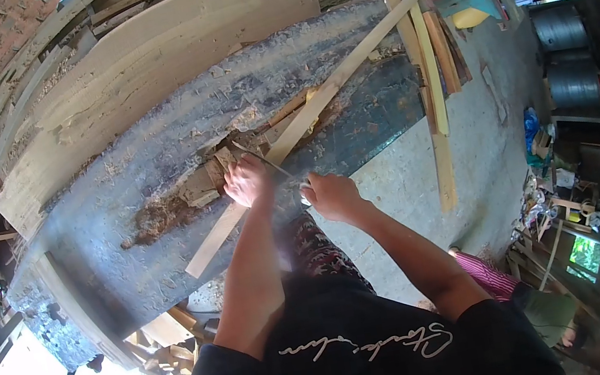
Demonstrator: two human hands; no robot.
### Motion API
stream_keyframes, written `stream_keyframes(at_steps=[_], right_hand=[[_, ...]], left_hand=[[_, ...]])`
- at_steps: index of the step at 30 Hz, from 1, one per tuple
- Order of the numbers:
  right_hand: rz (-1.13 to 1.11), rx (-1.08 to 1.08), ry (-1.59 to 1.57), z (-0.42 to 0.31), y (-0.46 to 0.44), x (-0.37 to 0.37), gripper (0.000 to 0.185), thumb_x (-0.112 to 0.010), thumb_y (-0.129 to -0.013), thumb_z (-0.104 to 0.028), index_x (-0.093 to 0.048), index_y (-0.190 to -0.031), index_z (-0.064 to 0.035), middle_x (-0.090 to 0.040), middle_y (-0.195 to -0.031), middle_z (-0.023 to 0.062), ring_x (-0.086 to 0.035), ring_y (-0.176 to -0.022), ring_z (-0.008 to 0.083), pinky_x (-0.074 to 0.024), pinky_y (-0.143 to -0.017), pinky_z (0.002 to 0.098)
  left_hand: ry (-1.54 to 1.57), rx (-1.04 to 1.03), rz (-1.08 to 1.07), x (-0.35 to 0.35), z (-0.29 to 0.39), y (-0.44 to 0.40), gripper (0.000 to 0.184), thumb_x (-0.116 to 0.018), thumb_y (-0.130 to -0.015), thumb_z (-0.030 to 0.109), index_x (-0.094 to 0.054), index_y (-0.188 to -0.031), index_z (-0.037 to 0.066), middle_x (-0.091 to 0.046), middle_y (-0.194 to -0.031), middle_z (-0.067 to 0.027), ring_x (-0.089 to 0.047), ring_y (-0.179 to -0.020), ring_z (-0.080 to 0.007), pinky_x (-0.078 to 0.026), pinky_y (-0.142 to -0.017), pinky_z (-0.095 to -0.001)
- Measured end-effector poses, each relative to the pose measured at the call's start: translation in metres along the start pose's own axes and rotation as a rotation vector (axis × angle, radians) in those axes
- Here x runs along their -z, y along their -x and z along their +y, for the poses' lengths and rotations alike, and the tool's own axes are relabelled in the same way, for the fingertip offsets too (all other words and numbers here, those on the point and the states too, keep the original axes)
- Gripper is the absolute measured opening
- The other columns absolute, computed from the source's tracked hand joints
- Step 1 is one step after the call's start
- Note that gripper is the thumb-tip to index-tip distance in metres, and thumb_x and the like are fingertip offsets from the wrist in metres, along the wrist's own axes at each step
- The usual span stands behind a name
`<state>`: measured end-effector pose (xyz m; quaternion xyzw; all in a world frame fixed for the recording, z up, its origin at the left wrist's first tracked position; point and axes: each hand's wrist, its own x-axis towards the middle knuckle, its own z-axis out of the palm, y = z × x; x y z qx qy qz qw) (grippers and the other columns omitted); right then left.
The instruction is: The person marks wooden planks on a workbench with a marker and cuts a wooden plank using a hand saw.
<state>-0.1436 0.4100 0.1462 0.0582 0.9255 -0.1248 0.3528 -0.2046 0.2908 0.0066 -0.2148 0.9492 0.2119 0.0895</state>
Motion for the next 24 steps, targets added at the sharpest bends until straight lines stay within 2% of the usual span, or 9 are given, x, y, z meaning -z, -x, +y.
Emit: stream_keyframes(at_steps=[3,7,9,13,15,20,24], right_hand=[[0.103,-0.009,0.008,-0.006,0.012,-0.005,0.03,-0.043,-0.097,-0.031,-0.053,-0.097,-0.0021,-0.067,-0.081,0.0206,-0.066,-0.077,0.0382,-0.0514,-0.072,0.0497],[0.137,0.063,0.043,0.006,0.008,-0.029,0.026,-0.043,-0.097,-0.027,-0.05,-0.1,-0.0018,-0.067,-0.079,0.0201,-0.067,-0.076,0.0367,-0.053,-0.069,0.0472],[0.108,0.063,0.061,0.008,0.006,-0.026,0.022,-0.044,-0.095,-0.021,-0.05,-0.099,-0.001,-0.067,-0.079,0.02,-0.068,-0.076,0.0364,-0.0538,-0.068,0.0464],[0.11,0.132,0.119,0.009,0.004,-0.025,0.019,-0.046,-0.093,-0.018,-0.051,-0.099,-0.0006,-0.067,-0.079,0.0212,-0.068,-0.077,0.0368,-0.0542,-0.067,0.0461],[0.105,0.1,0.12,0.006,0.0,-0.024,0.019,-0.047,-0.092,-0.017,-0.052,-0.098,0.0004,-0.067,-0.08,0.0224,-0.068,-0.077,0.0381,-0.0545,-0.067,0.0461],[0.08,0.181,0.094,-0.007,-0.051,-0.02,0.018,-0.047,-0.091,-0.016,-0.052,-0.096,0.0013,-0.067,-0.084,0.0231,-0.067,-0.082,0.0392,-0.0542,-0.071,0.0465],[0.024,0.184,0.112,-0.004,-0.03,-0.014,0.018,-0.047,-0.09,-0.014,-0.053,-0.097,0.0018,-0.067,-0.087,0.0239,-0.066,-0.085,0.0397,-0.0534,-0.073,0.0478]], left_hand=[[0.038,-0.042,-0.033,0.006,-0.003,0.0,0.041,-0.039,-0.09,0.032,-0.07,-0.081,0.008,-0.066,-0.093,-0.0109,-0.061,-0.092,-0.0291,-0.045,-0.08,-0.0435],[0.175,0.044,-0.035,0.002,-0.012,-0.007,0.041,-0.039,-0.09,0.034,-0.071,-0.087,0.008,-0.066,-0.094,-0.0113,-0.06,-0.095,-0.0289,-0.042,-0.085,-0.0447],[0.055,-0.132,0.112,0.003,-0.025,-0.004,0.042,-0.04,-0.09,0.036,-0.071,-0.091,0.009,-0.067,-0.095,-0.0114,-0.058,-0.099,-0.0283,-0.037,-0.09,-0.047],[-0.043,-0.088,-0.016,0.015,-0.041,0.001,0.04,-0.041,-0.09,0.037,-0.07,-0.091,0.009,-0.067,-0.096,-0.0107,-0.058,-0.099,-0.0278,-0.035,-0.092,-0.0487],[-0.015,-0.083,-0.012,0.024,-0.033,0.002,0.04,-0.041,-0.09,0.036,-0.07,-0.09,0.009,-0.067,-0.096,-0.01,-0.059,-0.098,-0.0274,-0.035,-0.092,-0.0485],[0.046,-0.088,0.015,0.016,-0.037,0.001,0.039,-0.042,-0.09,0.036,-0.069,-0.086,0.009,-0.068,-0.095,-0.0083,-0.061,-0.096,-0.0263,-0.036,-0.092,-0.0482],[0.049,-0.065,0.027,0.015,-0.036,0.0,0.039,-0.041,-0.091,0.034,-0.069,-0.084,0.009,-0.068,-0.093,-0.0087,-0.061,-0.096,-0.026,-0.035,-0.092,-0.0476]])
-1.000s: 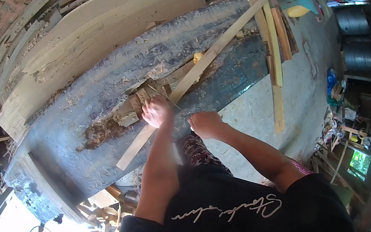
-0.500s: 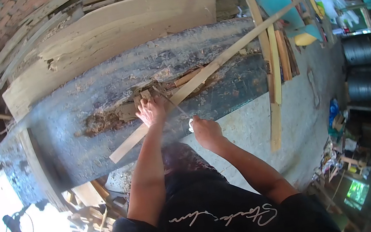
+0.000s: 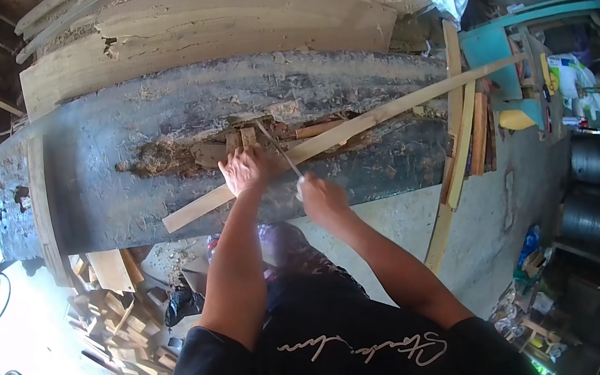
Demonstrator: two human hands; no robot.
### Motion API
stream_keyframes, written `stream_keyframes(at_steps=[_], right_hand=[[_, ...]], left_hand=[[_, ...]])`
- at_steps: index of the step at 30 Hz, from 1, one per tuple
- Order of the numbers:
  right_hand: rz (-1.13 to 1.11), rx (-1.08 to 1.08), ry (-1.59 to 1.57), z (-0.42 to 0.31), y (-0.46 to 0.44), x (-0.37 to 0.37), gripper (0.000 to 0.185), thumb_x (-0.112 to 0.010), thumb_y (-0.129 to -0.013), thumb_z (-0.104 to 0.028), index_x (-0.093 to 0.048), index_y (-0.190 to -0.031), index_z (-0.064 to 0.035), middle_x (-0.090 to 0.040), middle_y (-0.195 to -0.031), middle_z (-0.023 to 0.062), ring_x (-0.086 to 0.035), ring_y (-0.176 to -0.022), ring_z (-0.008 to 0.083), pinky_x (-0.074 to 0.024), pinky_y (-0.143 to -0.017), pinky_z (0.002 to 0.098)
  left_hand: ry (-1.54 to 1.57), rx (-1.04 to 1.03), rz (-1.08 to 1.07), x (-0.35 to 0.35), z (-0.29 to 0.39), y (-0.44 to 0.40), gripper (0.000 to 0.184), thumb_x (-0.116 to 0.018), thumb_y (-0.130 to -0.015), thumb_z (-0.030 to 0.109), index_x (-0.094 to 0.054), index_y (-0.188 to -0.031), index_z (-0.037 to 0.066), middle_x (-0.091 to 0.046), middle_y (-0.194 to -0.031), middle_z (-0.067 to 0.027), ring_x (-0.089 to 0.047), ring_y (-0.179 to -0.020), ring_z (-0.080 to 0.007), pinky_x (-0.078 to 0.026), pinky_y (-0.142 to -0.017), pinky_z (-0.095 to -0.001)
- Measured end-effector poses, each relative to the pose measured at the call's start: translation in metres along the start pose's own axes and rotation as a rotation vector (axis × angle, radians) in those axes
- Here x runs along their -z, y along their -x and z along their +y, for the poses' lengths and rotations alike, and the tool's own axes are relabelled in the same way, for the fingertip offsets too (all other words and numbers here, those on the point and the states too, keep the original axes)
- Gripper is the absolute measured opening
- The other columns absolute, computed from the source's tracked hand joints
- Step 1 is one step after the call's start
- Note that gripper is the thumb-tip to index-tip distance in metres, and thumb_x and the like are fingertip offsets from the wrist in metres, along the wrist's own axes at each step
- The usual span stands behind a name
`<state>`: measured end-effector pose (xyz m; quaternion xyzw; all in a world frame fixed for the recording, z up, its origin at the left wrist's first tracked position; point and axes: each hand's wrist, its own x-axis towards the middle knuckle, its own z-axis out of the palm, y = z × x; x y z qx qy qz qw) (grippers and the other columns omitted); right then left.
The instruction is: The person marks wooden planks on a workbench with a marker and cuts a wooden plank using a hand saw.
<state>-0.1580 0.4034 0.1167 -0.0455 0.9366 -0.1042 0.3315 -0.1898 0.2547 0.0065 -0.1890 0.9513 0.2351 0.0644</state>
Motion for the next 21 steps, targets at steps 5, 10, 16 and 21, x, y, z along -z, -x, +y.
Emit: stream_keyframes(at_steps=[5,10,16,21], right_hand=[[0.019,0.026,0.008,0.003,-0.009,-0.001,0.017,-0.045,-0.09,-0.012,-0.053,-0.097,0.0024,-0.067,-0.082,0.0231,-0.066,-0.081,0.0397,-0.0536,-0.069,0.0478],[0.049,0.056,-0.02,0.001,-0.018,-0.01,0.016,-0.043,-0.091,-0.011,-0.05,-0.095,0.0023,-0.066,-0.079,0.0229,-0.066,-0.077,0.0395,-0.0533,-0.066,0.0481],[0.07,-0.058,0.008,-0.008,-0.005,-0.01,0.012,-0.044,-0.092,-0.013,-0.049,-0.096,-0.0028,-0.067,-0.075,0.0203,-0.068,-0.074,0.0365,-0.0549,-0.066,0.0458],[0.122,-0.045,0.064,-0.015,-0.025,-0.016,0.01,-0.046,-0.091,-0.011,-0.049,-0.095,-0.0027,-0.067,-0.073,0.0196,-0.069,-0.073,0.0354,-0.0552,-0.065,0.0448]], left_hand=[[-0.02,0.011,-0.034,0.0,0.001,0.002,0.041,-0.04,-0.092,0.035,-0.071,-0.083,0.008,-0.067,-0.093,-0.0103,-0.061,-0.095,-0.0265,-0.035,-0.092,-0.0457],[-0.03,0.031,-0.095,0.004,0.003,0.002,0.042,-0.04,-0.091,0.034,-0.071,-0.082,0.007,-0.068,-0.091,-0.0106,-0.061,-0.096,-0.0268,-0.034,-0.092,-0.0445],[-0.029,0.031,-0.084,-0.001,0.002,-0.002,0.038,-0.042,-0.09,0.032,-0.069,-0.077,0.008,-0.068,-0.088,-0.01,-0.062,-0.092,-0.0261,-0.036,-0.088,-0.0435],[-0.026,0.028,-0.05,-0.002,0.002,0.002,0.036,-0.044,-0.089,0.031,-0.067,-0.073,0.009,-0.067,-0.085,-0.0092,-0.062,-0.089,-0.0256,-0.037,-0.084,-0.0434]])
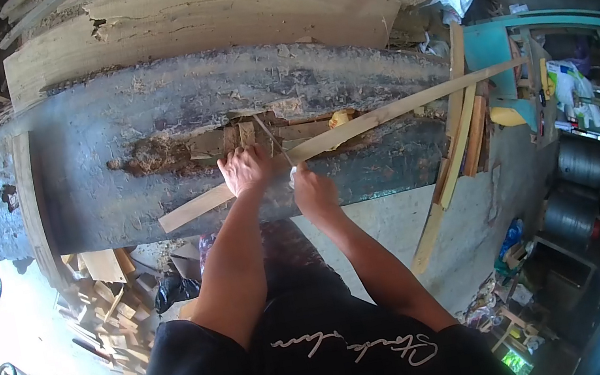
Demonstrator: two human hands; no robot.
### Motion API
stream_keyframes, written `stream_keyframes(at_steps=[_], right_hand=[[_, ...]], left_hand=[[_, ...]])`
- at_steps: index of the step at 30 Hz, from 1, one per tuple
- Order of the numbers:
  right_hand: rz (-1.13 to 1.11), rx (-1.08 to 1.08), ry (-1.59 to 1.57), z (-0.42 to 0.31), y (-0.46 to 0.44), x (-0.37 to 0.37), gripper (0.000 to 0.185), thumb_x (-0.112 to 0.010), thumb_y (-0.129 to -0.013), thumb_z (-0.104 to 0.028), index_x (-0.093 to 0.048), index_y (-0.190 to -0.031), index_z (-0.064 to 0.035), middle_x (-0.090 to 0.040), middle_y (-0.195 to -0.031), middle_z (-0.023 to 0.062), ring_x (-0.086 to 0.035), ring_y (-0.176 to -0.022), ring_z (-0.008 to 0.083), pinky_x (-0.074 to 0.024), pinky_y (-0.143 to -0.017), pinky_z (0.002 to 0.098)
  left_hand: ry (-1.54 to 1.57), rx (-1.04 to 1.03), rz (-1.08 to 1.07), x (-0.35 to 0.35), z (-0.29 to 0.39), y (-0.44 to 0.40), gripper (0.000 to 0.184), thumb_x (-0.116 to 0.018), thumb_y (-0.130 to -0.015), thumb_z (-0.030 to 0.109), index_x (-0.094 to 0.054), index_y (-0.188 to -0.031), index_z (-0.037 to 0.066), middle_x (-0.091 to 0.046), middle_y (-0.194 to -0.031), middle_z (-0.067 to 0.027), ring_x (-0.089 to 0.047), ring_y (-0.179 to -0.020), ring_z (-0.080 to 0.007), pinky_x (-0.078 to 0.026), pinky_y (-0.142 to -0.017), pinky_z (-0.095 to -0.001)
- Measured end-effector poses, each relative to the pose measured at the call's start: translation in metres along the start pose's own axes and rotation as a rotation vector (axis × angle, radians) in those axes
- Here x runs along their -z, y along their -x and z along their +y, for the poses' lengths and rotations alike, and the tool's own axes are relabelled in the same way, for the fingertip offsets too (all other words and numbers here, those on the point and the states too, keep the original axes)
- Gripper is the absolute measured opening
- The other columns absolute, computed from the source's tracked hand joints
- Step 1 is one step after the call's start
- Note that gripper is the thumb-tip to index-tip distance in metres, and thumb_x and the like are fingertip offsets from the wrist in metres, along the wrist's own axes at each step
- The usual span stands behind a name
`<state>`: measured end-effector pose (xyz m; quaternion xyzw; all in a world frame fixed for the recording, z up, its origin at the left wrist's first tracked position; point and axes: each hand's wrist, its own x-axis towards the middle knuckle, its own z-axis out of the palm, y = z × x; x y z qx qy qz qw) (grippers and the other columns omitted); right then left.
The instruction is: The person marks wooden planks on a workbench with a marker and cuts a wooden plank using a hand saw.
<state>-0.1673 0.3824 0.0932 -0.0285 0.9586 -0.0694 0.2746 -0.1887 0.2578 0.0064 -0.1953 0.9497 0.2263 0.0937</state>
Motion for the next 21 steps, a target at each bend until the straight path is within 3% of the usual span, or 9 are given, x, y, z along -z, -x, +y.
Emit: stream_keyframes(at_steps=[11,13,18,21], right_hand=[[-0.024,-0.039,-0.032,-0.006,-0.009,-0.001,0.012,-0.044,-0.092,-0.013,-0.048,-0.096,-0.0025,-0.067,-0.076,0.021,-0.067,-0.074,0.0372,-0.0537,-0.065,0.0468],[-0.048,-0.025,0.033,-0.002,0.006,0.01,0.009,-0.046,-0.09,-0.01,-0.05,-0.093,-0.0029,-0.067,-0.074,0.0194,-0.069,-0.073,0.0347,-0.0561,-0.065,0.0422],[-0.057,-0.094,0.046,-0.016,0.007,0.009,0.008,-0.046,-0.089,-0.009,-0.05,-0.093,-0.0033,-0.067,-0.074,0.0194,-0.069,-0.073,0.0346,-0.056,-0.065,0.0424],[-0.014,-0.072,0.032,-0.015,-0.01,0.004,0.008,-0.046,-0.089,-0.009,-0.05,-0.093,-0.0037,-0.067,-0.074,0.0193,-0.069,-0.073,0.0346,-0.0557,-0.065,0.0429]], left_hand=[[-0.022,-0.005,0.004,0.003,0.001,-0.004,0.035,-0.045,-0.088,0.031,-0.067,-0.072,0.009,-0.066,-0.083,-0.0089,-0.062,-0.088,-0.0259,-0.036,-0.084,-0.0435],[-0.014,-0.002,-0.002,0.002,0.001,-0.007,0.035,-0.044,-0.088,0.031,-0.067,-0.072,0.009,-0.066,-0.083,-0.0088,-0.062,-0.088,-0.0259,-0.036,-0.084,-0.0432],[-0.031,-0.009,0.013,0.002,0.0,-0.005,0.034,-0.044,-0.088,0.031,-0.067,-0.073,0.01,-0.067,-0.083,-0.0084,-0.062,-0.088,-0.0255,-0.036,-0.083,-0.043],[0.004,0.054,-0.136,0.007,0.002,-0.007,0.039,-0.04,-0.089,0.032,-0.069,-0.08,0.008,-0.067,-0.091,-0.01,-0.06,-0.098,-0.0254,-0.034,-0.093,-0.0444]])
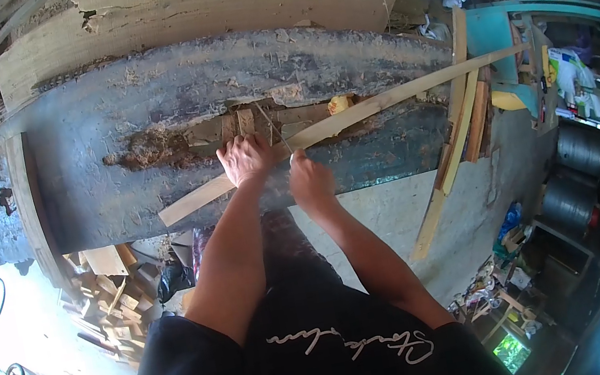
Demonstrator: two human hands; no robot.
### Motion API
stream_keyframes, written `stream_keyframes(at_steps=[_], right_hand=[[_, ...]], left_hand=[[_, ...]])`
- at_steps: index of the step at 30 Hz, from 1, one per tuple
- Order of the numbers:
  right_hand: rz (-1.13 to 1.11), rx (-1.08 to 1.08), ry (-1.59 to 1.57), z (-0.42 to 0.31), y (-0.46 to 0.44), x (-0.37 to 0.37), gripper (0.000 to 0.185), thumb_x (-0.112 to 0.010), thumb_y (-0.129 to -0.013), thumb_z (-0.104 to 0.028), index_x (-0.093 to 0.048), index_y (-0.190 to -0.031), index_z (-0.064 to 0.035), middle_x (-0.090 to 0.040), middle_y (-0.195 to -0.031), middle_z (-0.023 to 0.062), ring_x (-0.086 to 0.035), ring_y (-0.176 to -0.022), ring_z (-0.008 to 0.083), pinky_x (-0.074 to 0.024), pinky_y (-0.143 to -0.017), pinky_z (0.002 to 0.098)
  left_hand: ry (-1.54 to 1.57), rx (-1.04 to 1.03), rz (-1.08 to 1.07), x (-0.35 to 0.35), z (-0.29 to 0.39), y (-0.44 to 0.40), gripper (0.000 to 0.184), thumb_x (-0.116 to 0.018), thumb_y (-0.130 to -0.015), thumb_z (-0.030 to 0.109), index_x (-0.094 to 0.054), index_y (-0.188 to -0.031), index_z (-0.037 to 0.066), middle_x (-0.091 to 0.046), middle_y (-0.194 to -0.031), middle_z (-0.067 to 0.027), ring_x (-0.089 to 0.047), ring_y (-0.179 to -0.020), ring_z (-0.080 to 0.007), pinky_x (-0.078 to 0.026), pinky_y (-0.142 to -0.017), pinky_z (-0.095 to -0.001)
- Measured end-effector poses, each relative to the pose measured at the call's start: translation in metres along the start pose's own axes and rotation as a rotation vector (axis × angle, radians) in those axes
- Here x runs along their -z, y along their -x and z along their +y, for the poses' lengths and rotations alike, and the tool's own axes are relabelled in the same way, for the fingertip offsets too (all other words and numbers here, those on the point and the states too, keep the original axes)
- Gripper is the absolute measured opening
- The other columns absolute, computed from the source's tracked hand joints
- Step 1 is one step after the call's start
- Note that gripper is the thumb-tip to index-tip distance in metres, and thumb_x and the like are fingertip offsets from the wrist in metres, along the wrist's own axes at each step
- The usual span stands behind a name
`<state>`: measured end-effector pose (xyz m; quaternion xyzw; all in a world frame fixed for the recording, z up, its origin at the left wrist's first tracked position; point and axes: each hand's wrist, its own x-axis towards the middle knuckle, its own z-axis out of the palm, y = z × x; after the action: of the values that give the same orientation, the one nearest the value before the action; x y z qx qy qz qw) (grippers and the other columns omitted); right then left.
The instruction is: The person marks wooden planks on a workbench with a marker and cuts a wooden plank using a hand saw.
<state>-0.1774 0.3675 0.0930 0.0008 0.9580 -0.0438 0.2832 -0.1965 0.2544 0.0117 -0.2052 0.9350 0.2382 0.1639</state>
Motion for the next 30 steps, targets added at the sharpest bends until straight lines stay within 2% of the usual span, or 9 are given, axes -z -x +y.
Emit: stream_keyframes(at_steps=[2,5,9,14,17,21,23,27,30], right_hand=[[0.017,0.018,-0.01,0.008,0.008,0.0,0.008,-0.046,-0.089,-0.01,-0.05,-0.093,-0.004,-0.067,-0.073,0.0194,-0.069,-0.073,0.0348,-0.0555,-0.064,0.0434],[-0.037,0.029,-0.037,0.02,0.046,0.012,0.009,-0.047,-0.089,-0.01,-0.05,-0.093,-0.0043,-0.067,-0.072,0.0194,-0.069,-0.07,0.0345,-0.0554,-0.062,0.0433],[-0.091,-0.041,-0.038,0.007,0.022,0.002,0.014,-0.042,-0.093,-0.014,-0.048,-0.096,-0.0026,-0.066,-0.077,0.0211,-0.067,-0.076,0.0378,-0.0529,-0.065,0.0474],[-0.035,0.078,-0.085,0.019,0.016,0.002,0.011,-0.043,-0.091,-0.011,-0.049,-0.094,-0.002,-0.066,-0.076,0.0213,-0.067,-0.075,0.039,-0.0535,-0.067,0.0475],[-0.027,0.002,0.009,0.02,0.045,0.008,0.007,-0.047,-0.087,-0.007,-0.051,-0.09,-0.0027,-0.067,-0.072,0.0189,-0.069,-0.07,0.0344,-0.0556,-0.061,0.0441],[0.044,0.001,-0.033,0.006,0.009,-0.003,0.008,-0.046,-0.088,-0.008,-0.051,-0.091,-0.0026,-0.067,-0.073,0.0195,-0.068,-0.07,0.0349,-0.0556,-0.062,0.0443],[0.056,0.1,-0.025,0.006,-0.007,-0.006,0.009,-0.045,-0.089,-0.009,-0.051,-0.091,-0.0031,-0.067,-0.073,0.0202,-0.068,-0.071,0.0357,-0.0557,-0.063,0.0445],[-0.125,-0.05,-0.045,0.014,0.037,0.013,0.011,-0.047,-0.091,-0.014,-0.048,-0.095,-0.0035,-0.066,-0.077,0.0216,-0.067,-0.078,0.0386,-0.0528,-0.068,0.0489],[-0.066,-0.068,-0.045,0.009,0.036,0.005,0.013,-0.047,-0.092,-0.015,-0.048,-0.095,-0.0033,-0.066,-0.076,0.0212,-0.067,-0.076,0.0383,-0.0529,-0.067,0.0486]], left_hand=[[-0.023,-0.064,0.129,-0.006,-0.003,0.001,0.033,-0.044,-0.088,0.03,-0.066,-0.075,0.01,-0.067,-0.085,-0.0089,-0.062,-0.089,-0.0252,-0.036,-0.084,-0.0436],[-0.062,-0.064,0.113,-0.007,-0.005,0.007,0.032,-0.044,-0.088,0.03,-0.066,-0.075,0.01,-0.067,-0.086,-0.009,-0.062,-0.09,-0.0256,-0.037,-0.085,-0.0434],[-0.019,-0.044,0.086,-0.002,-0.003,0.008,0.032,-0.044,-0.088,0.031,-0.066,-0.075,0.011,-0.067,-0.087,-0.0085,-0.062,-0.091,-0.0248,-0.036,-0.086,-0.044],[-0.018,-0.049,0.08,-0.004,-0.002,0.002,0.038,-0.041,-0.088,0.031,-0.069,-0.077,0.009,-0.067,-0.089,-0.0097,-0.061,-0.093,-0.0256,-0.034,-0.09,-0.0435],[-0.008,-0.037,0.068,-0.003,0.001,0.0,0.038,-0.04,-0.088,0.031,-0.069,-0.077,0.009,-0.067,-0.089,-0.01,-0.061,-0.094,-0.0255,-0.034,-0.09,-0.0434],[0.004,-0.03,0.054,0.006,0.004,0.004,0.037,-0.041,-0.088,0.031,-0.069,-0.077,0.009,-0.067,-0.088,-0.0099,-0.062,-0.094,-0.0253,-0.034,-0.09,-0.0434],[-0.011,-0.031,0.041,0.008,0.001,0.001,0.037,-0.041,-0.088,0.03,-0.069,-0.077,0.009,-0.067,-0.088,-0.0097,-0.062,-0.094,-0.0251,-0.034,-0.09,-0.0431],[-0.008,-0.035,0.038,0.004,0.001,-0.002,0.035,-0.041,-0.087,0.03,-0.068,-0.078,0.009,-0.067,-0.088,-0.0091,-0.062,-0.093,-0.0252,-0.035,-0.088,-0.043],[-0.018,-0.038,0.07,0.001,0.001,0.001,0.033,-0.042,-0.087,0.031,-0.067,-0.079,0.01,-0.067,-0.087,-0.0091,-0.062,-0.093,-0.0258,-0.036,-0.085,-0.0435]])
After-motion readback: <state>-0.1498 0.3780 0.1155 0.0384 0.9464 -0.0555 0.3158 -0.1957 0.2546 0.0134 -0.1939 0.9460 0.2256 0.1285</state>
